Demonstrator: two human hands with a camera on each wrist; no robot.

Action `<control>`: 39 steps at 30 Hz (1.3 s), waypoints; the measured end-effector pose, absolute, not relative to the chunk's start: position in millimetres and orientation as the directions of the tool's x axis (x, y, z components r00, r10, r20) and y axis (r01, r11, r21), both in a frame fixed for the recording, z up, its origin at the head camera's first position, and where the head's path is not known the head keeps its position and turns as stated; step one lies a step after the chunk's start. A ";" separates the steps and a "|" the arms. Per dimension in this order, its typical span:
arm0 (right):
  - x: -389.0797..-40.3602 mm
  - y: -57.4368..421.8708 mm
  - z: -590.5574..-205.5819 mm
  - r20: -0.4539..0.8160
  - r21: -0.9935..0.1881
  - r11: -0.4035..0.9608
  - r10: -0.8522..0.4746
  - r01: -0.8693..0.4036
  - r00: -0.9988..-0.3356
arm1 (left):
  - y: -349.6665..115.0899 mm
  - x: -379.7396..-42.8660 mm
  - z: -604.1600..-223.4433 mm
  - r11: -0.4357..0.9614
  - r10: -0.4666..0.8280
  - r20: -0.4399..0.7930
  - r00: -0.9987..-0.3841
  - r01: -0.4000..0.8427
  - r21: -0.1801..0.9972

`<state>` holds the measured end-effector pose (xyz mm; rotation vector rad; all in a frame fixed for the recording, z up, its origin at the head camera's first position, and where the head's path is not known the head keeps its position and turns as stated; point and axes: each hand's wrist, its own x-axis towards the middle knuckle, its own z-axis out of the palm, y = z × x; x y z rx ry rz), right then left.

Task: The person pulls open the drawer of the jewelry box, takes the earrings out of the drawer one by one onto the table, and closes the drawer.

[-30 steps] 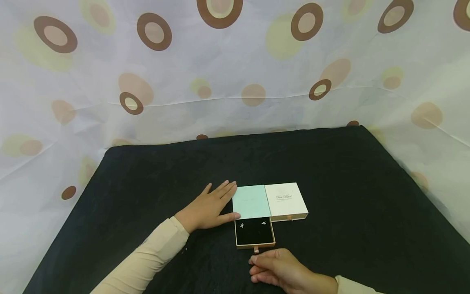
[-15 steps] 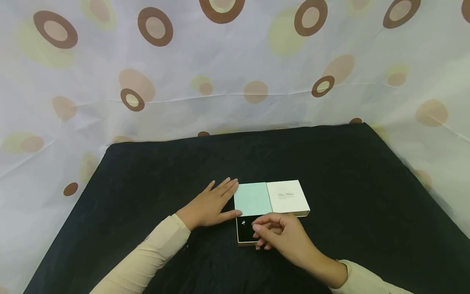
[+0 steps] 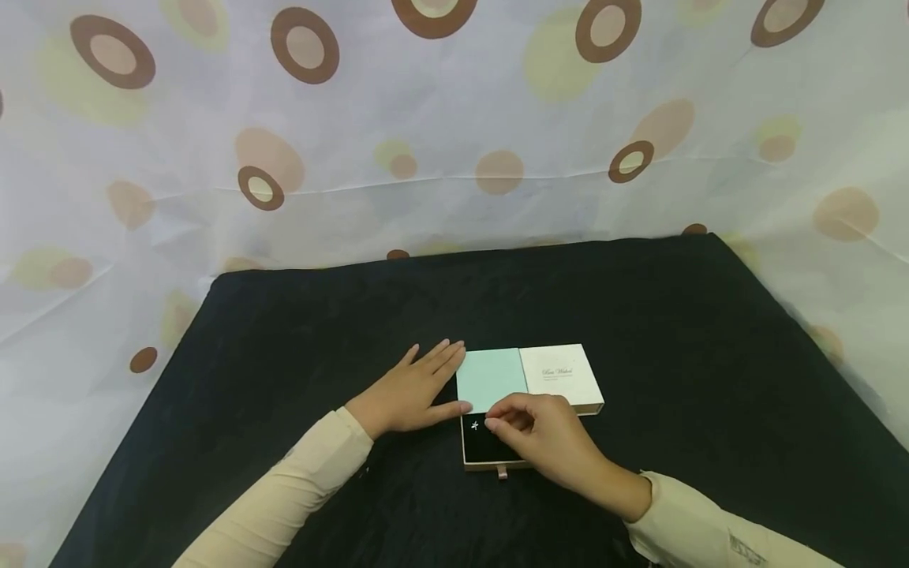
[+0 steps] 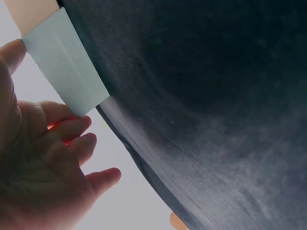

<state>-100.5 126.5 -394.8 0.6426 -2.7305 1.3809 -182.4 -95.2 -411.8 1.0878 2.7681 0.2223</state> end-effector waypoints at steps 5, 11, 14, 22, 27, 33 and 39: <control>-103.4 123.4 -398.5 0.204 -0.680 0.601 -0.394 -0.420 -0.896 | -92.5 -183.1 -413.2 0.721 0.687 -0.087 -0.721 0.662 0.203; -104.8 121.4 -405.1 0.189 -0.606 0.664 -0.414 -0.438 -0.890 | -90.2 -182.2 -413.1 0.720 0.688 -0.091 -0.720 0.662 0.211; -105.7 120.1 -409.8 0.191 -0.579 0.680 -0.423 -0.449 -0.886 | -89.9 -181.9 -412.2 0.719 0.689 -0.091 -0.719 0.663 0.209; -107.7 114.4 -415.6 0.193 -0.553 0.701 -0.419 -0.451 -0.887 | -90.5 -183.1 -412.5 0.715 0.693 -0.087 -0.716 0.668 0.206; -108.9 111.3 -416.6 0.173 -0.528 0.725 -0.417 -0.442 -0.892 | -91.8 -182.7 -412.4 0.715 0.693 -0.085 -0.716 0.668 0.208; -110.6 106.6 -416.2 0.193 -0.476 0.752 -0.418 -0.457 -0.888 | -92.7 -181.5 -411.1 0.717 0.690 -0.090 -0.718 0.662 0.216; -111.1 104.7 -416.5 0.220 -0.476 0.745 -0.414 -0.468 -0.883 | -94.1 -180.8 -410.8 0.715 0.692 -0.087 -0.716 0.665 0.215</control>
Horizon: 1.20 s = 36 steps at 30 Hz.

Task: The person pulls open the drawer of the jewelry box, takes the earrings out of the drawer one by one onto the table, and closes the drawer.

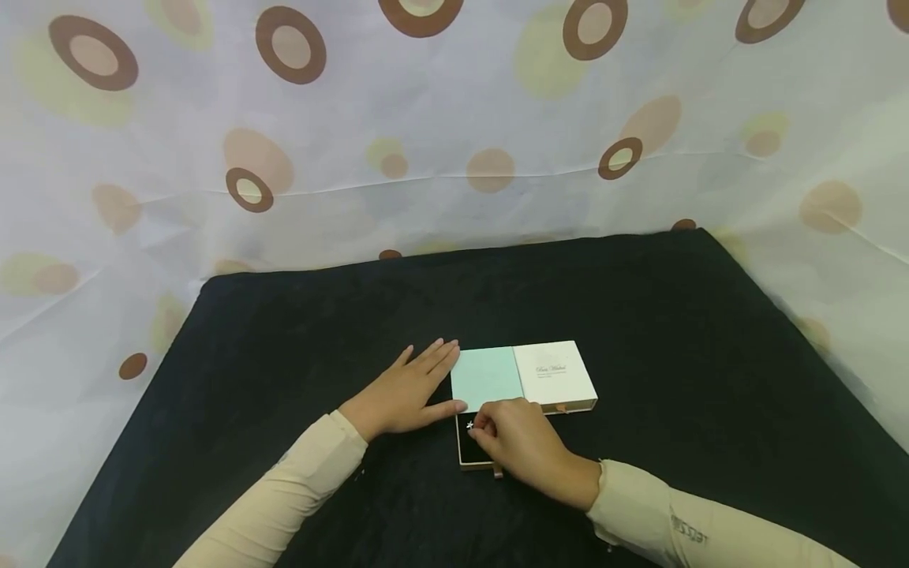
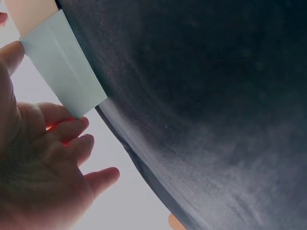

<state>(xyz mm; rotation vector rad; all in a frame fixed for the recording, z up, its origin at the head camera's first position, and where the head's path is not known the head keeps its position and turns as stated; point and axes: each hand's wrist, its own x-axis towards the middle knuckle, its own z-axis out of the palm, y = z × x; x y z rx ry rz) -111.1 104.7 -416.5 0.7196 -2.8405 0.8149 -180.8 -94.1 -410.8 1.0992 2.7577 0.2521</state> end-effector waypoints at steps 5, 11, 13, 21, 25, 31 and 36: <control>-112.9 103.5 -417.7 0.234 -0.473 0.746 -0.407 -0.469 -0.883 | -95.4 -181.6 -412.1 0.708 0.698 -0.069 -0.713 0.673 0.213; -113.0 104.2 -418.1 0.225 -0.469 0.749 -0.410 -0.467 -0.884 | -94.9 -181.8 -413.3 0.709 0.698 -0.073 -0.712 0.673 0.213; -112.9 104.4 -418.4 0.227 -0.468 0.750 -0.409 -0.467 -0.884 | -94.4 -181.5 -412.6 0.709 0.698 -0.078 -0.712 0.671 0.215; -112.7 105.4 -418.9 0.227 -0.464 0.758 -0.398 -0.458 -0.889 | -93.2 -181.1 -411.5 0.710 0.696 -0.081 -0.713 0.668 0.221; -112.4 104.7 -419.1 0.220 -0.467 0.760 -0.396 -0.453 -0.892 | -93.7 -181.2 -412.4 0.711 0.696 -0.081 -0.713 0.669 0.216; -112.8 104.6 -420.0 0.231 -0.464 0.754 -0.404 -0.465 -0.885 | -94.0 -181.8 -413.5 0.711 0.696 -0.081 -0.713 0.669 0.219; -112.9 104.6 -420.9 0.234 -0.466 0.750 -0.408 -0.470 -0.883 | -94.9 -182.0 -415.1 0.713 0.694 -0.080 -0.715 0.668 0.213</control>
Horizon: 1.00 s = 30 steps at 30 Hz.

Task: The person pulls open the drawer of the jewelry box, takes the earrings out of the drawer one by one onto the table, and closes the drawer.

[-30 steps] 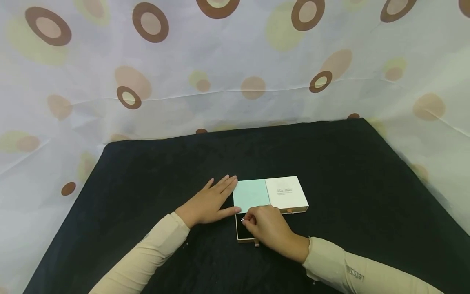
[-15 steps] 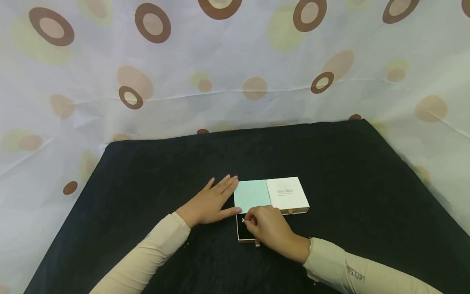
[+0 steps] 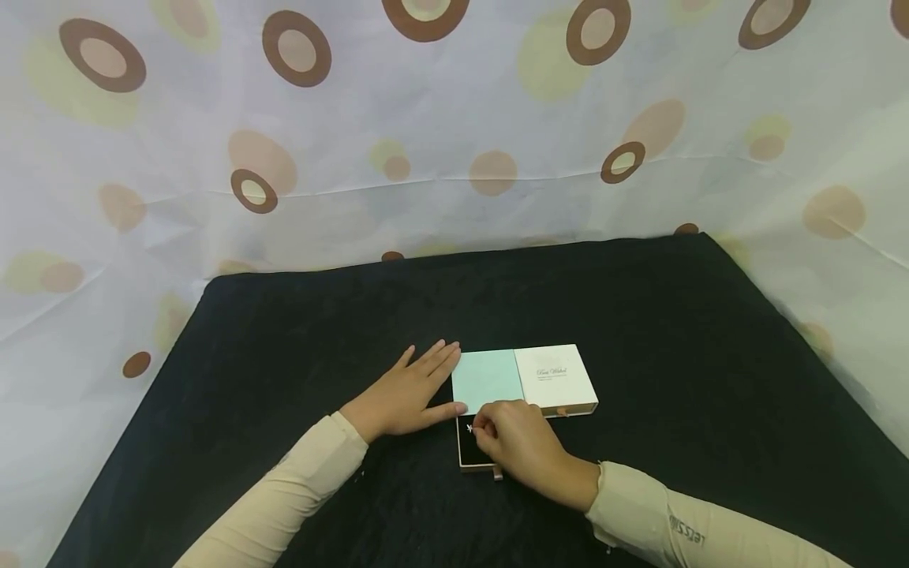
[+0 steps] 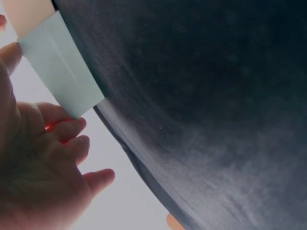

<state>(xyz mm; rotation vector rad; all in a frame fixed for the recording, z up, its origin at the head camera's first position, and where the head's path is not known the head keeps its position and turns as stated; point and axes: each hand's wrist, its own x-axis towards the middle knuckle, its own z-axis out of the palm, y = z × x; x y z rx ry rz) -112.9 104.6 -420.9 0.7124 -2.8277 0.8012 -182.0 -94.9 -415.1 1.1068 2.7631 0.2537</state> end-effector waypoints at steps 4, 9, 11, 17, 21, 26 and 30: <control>-113.2 103.8 -422.1 0.243 -0.464 0.748 -0.408 -0.475 -0.880 | -96.2 -181.7 -416.4 0.712 0.694 -0.071 -0.716 0.670 0.209; -113.6 103.7 -423.2 0.260 -0.474 0.738 -0.404 -0.480 -0.877 | -97.2 -181.5 -417.1 0.711 0.695 -0.067 -0.715 0.672 0.205; -113.4 104.0 -423.3 0.265 -0.482 0.734 -0.399 -0.479 -0.878 | -97.2 -181.4 -416.8 0.712 0.695 -0.067 -0.716 0.671 0.207; -113.6 105.4 -422.9 0.267 -0.514 0.714 -0.393 -0.476 -0.880 | -97.0 -181.8 -415.8 0.710 0.696 -0.069 -0.715 0.670 0.216; -113.9 106.1 -422.3 0.265 -0.525 0.708 -0.393 -0.473 -0.881 | -97.3 -182.4 -416.4 0.710 0.696 -0.067 -0.715 0.672 0.211; -114.1 106.4 -421.3 0.266 -0.534 0.703 -0.388 -0.470 -0.882 | -97.6 -182.6 -416.4 0.711 0.695 -0.069 -0.716 0.670 0.212; -113.9 106.3 -420.4 0.273 -0.536 0.697 -0.391 -0.476 -0.879 | -98.0 -181.7 -415.6 0.713 0.693 -0.074 -0.717 0.668 0.212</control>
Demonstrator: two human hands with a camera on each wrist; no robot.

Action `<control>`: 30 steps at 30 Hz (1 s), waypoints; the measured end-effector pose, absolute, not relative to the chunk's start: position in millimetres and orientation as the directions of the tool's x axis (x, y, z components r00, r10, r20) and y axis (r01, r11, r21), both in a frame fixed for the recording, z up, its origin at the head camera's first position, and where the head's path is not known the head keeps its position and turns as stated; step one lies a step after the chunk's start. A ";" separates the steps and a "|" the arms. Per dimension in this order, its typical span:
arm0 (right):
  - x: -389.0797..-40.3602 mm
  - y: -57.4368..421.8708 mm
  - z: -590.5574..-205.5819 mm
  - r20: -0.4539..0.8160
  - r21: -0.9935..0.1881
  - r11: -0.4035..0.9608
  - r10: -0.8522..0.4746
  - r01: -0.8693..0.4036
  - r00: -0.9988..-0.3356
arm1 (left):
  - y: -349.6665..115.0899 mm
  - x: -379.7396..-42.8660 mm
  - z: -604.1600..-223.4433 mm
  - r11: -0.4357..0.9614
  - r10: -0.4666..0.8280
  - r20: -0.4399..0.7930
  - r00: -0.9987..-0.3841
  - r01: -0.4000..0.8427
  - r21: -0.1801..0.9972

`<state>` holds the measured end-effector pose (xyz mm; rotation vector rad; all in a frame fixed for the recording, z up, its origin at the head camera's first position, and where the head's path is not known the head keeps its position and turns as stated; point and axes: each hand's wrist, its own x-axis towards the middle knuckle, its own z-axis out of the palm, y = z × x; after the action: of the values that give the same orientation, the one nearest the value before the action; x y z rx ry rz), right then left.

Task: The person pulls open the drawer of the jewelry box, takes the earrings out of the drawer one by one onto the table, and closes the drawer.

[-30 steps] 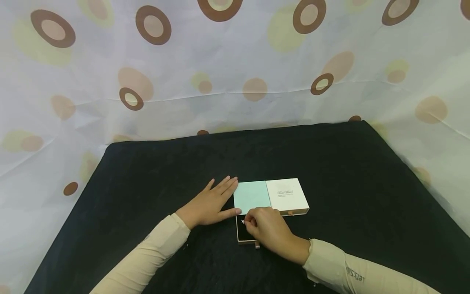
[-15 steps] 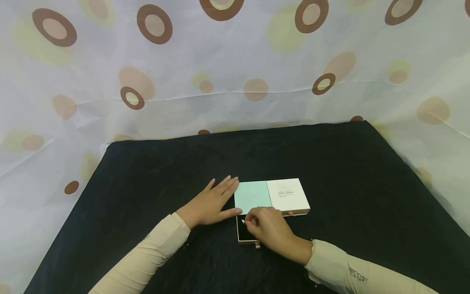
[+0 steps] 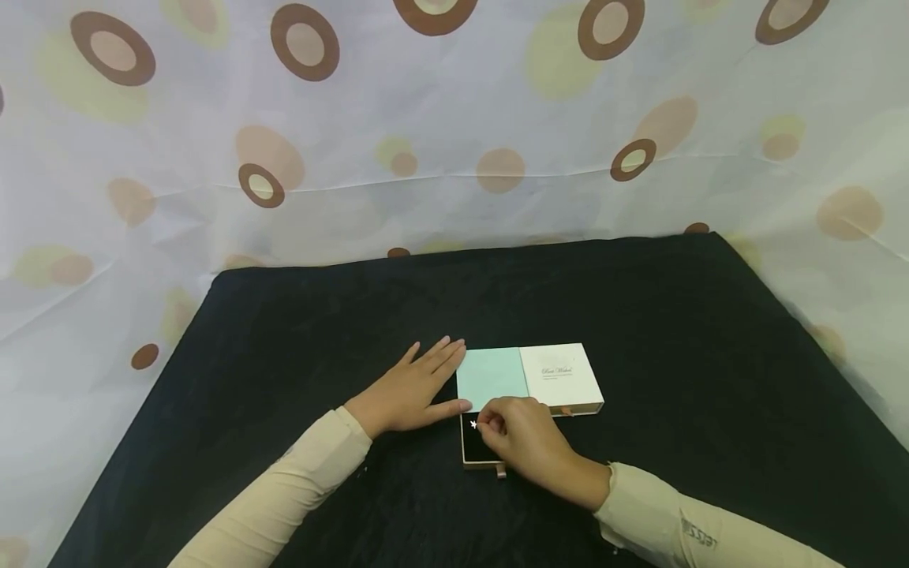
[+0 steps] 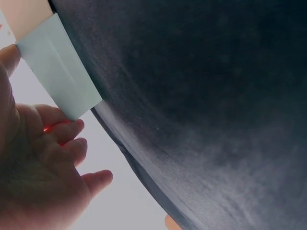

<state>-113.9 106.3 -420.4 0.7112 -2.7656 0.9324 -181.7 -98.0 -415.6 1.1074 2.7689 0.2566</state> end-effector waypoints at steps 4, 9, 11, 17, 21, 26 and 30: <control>-113.2 106.7 -419.7 0.271 -0.538 0.694 -0.394 -0.478 -0.878 | -97.3 -181.9 -415.9 0.714 0.693 -0.077 -0.717 0.668 0.210; -111.4 106.2 -417.6 0.265 -0.538 0.694 -0.401 -0.480 -0.877 | -96.8 -182.3 -415.5 0.714 0.693 -0.079 -0.717 0.667 0.212; -110.8 106.5 -415.4 0.273 -0.531 0.696 -0.398 -0.483 -0.876 | -96.7 -182.1 -415.3 0.714 0.694 -0.080 -0.716 0.668 0.212; -110.7 108.2 -405.6 0.291 -0.540 0.692 -0.381 -0.480 -0.877 | -97.6 -180.8 -416.5 0.713 0.694 -0.075 -0.716 0.669 0.211; -113.5 110.4 -398.6 0.258 -0.597 0.675 -0.351 -0.434 -0.900 | -97.3 -181.4 -416.9 0.716 0.691 -0.070 -0.720 0.666 0.208; -118.6 115.1 -391.6 0.217 -0.677 0.627 -0.330 -0.385 -0.919 | -97.4 -181.4 -417.4 0.718 0.688 -0.069 -0.722 0.664 0.210; -121.2 118.2 -387.1 0.196 -0.718 0.597 -0.318 -0.356 -0.928 | -98.0 -180.8 -417.7 0.716 0.690 -0.074 -0.720 0.663 0.217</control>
<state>-121.2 118.2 -387.1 0.5841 -2.7651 1.2601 -180.8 -98.0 -417.7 1.0989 2.7695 0.2634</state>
